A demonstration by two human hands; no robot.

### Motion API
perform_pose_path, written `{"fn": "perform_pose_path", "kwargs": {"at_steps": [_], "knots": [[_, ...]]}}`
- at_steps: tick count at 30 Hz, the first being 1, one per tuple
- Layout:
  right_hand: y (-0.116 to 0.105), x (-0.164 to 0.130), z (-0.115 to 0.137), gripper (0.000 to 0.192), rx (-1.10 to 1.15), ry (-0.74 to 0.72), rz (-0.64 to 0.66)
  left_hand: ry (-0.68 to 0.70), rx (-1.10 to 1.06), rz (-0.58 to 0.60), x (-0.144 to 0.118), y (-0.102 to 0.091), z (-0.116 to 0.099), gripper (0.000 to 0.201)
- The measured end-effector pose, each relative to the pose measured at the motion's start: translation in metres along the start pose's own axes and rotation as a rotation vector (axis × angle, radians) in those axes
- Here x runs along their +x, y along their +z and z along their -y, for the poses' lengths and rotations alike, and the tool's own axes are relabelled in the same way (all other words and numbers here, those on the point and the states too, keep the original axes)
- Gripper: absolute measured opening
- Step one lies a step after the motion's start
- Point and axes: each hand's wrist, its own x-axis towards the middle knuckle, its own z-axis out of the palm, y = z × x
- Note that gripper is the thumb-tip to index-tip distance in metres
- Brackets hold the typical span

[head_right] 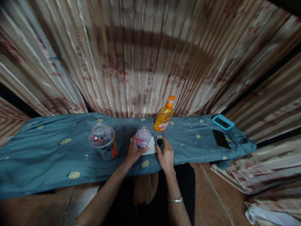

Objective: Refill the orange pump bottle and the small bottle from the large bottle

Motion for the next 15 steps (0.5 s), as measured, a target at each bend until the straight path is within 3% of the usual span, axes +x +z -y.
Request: {"fn": "perform_pose_path", "kwargs": {"at_steps": [9,11,15], "knots": [[-0.013,-0.03,0.029,0.07,0.09,0.045,0.012,-0.002,-0.053,0.048,-0.011,-0.01,-0.01,0.115],[-0.016,-0.038,0.037,0.069,0.112,0.063,0.016,0.012,-0.034,0.04,-0.026,-0.022,-0.014,0.11],[-0.017,-0.066,0.06,0.066,0.185,0.117,0.095,0.019,-0.007,0.023,-0.075,-0.066,-0.016,0.079]]}}
